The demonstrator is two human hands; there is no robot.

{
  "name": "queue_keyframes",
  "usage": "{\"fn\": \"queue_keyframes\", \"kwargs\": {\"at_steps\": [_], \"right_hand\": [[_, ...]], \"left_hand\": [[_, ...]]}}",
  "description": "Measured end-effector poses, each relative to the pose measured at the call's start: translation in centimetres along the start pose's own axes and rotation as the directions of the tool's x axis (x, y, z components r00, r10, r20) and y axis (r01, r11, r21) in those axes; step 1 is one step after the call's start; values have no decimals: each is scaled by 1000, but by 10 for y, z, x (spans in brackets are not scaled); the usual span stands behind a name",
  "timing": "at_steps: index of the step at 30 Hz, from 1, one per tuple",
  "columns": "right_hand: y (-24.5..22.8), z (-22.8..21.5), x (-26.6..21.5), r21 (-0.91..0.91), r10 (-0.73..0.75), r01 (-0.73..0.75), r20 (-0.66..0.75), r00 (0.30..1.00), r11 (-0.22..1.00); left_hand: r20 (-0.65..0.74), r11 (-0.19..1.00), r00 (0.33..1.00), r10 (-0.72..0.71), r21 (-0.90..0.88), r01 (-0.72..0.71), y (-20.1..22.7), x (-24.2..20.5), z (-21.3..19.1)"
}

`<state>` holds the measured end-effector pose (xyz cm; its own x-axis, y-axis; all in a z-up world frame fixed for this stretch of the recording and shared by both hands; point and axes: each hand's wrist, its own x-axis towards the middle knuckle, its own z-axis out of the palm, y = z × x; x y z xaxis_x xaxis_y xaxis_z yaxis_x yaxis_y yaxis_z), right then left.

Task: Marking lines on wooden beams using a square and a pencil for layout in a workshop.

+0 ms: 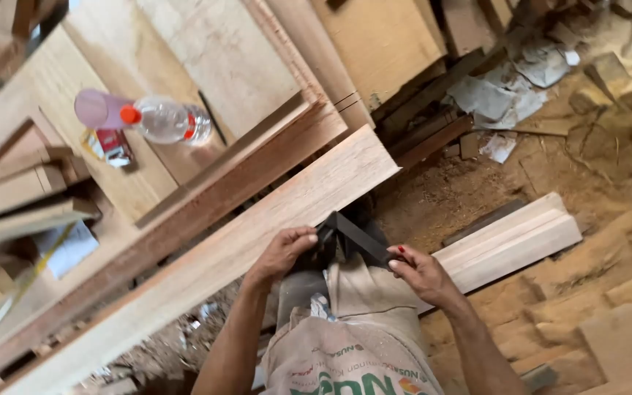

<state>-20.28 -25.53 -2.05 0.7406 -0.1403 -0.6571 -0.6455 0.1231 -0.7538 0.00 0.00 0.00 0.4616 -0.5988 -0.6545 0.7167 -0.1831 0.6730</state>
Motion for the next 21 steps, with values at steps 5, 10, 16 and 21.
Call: {"fn": "queue_keyframes", "kwargs": {"at_steps": [5, 10, 16, 21], "right_hand": [[34, 41, 55, 8, 93, -93, -109, 990, 996], [43, 69, 102, 71, 122, -111, -172, 977, 991], [36, 68, 119, 69, 125, -113, -217, 968, 991], [42, 59, 120, 107, 195, -178, -177, 965, 978]], "left_hand": [[-141, 602, 927, 349, 791, -106, -28, 50, -42], [-177, 366, 764, 621, 927, -83, -49, 98, -56], [-220, 381, 634, 741, 916, -126, -67, 137, -60], [-225, 346, 528, 819, 928, -140, -59, 145, -55]]}}
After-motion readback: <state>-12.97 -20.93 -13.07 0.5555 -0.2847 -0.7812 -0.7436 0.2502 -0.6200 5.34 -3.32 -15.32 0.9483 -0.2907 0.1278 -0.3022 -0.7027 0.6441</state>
